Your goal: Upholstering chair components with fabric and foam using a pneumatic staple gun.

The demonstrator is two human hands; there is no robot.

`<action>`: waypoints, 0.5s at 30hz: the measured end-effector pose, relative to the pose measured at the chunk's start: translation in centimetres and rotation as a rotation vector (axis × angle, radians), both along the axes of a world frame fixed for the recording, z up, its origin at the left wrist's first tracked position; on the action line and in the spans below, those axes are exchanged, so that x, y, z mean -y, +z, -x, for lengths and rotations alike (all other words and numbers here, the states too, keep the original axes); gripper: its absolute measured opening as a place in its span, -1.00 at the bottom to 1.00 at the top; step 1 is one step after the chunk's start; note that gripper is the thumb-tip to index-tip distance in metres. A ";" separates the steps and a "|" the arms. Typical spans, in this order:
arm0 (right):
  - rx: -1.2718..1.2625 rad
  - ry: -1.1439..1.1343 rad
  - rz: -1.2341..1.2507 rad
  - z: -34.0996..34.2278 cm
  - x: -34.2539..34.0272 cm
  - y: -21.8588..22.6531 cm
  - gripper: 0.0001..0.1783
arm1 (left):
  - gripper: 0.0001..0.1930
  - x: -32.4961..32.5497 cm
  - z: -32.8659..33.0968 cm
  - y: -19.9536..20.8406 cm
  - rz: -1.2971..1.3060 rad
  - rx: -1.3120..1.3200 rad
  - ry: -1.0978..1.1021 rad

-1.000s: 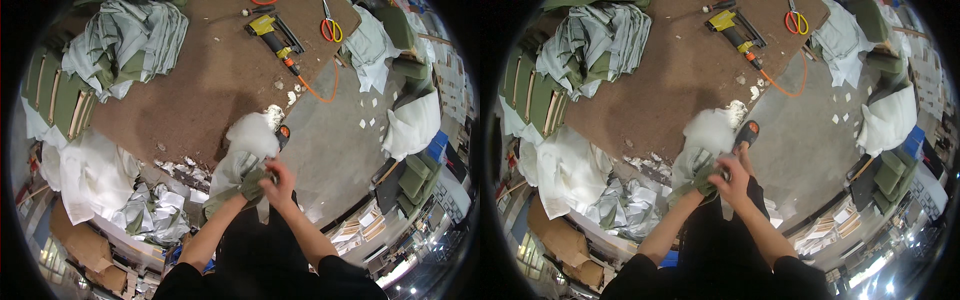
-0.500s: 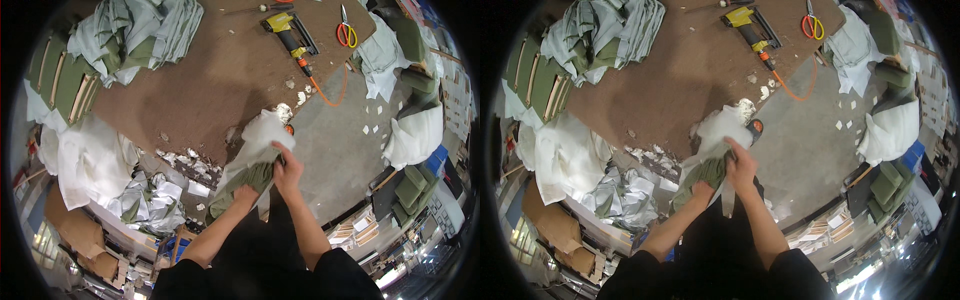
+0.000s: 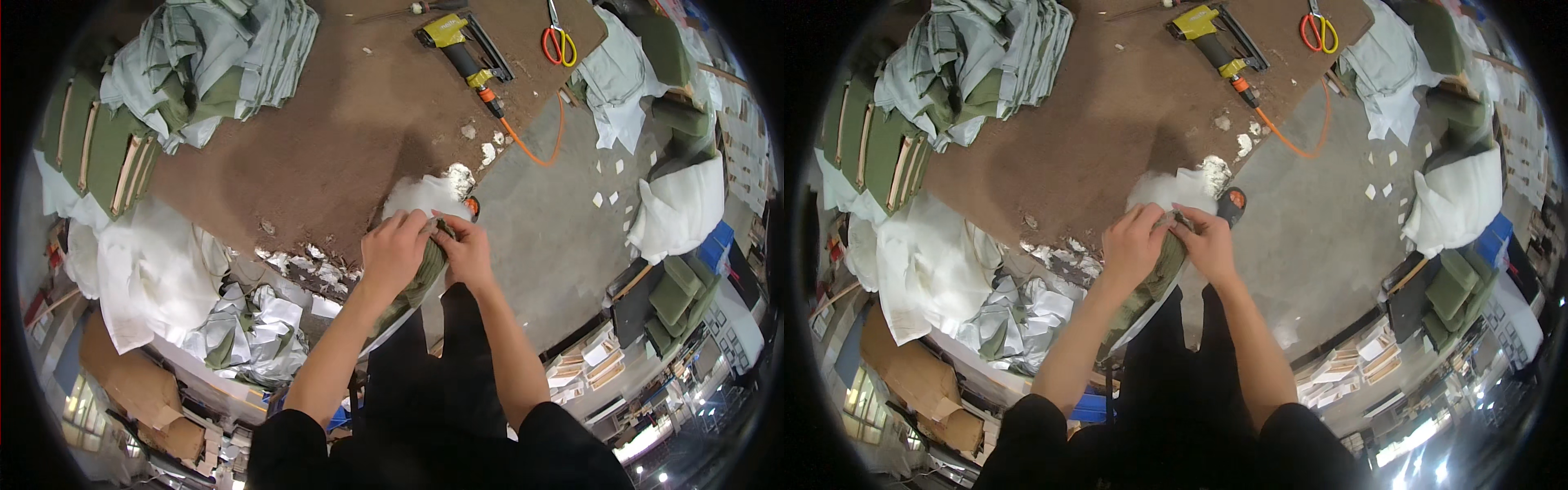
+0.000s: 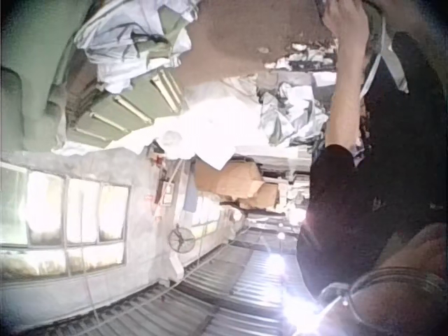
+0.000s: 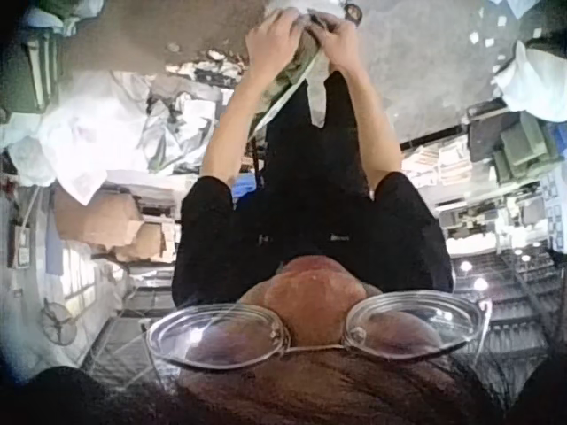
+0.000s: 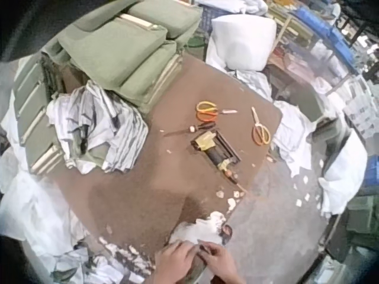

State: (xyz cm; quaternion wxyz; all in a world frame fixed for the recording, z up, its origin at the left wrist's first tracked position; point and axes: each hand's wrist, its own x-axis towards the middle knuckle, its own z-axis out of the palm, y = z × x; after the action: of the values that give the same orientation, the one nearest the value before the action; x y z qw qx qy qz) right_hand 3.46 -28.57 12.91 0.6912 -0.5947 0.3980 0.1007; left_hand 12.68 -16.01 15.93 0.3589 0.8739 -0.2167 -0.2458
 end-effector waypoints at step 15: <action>-0.243 -0.507 -0.062 0.7 0.6 -5.0 -0.74 | -0.62 5.1 -1.7 -4.5 -0.380 -0.566 0.031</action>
State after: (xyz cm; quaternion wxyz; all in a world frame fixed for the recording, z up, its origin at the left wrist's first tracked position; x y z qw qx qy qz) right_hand 2.74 -29.13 7.92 0.6593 -0.4384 0.6108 0.0074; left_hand 14.38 -21.12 11.45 0.2394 0.8255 -0.0458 -0.5091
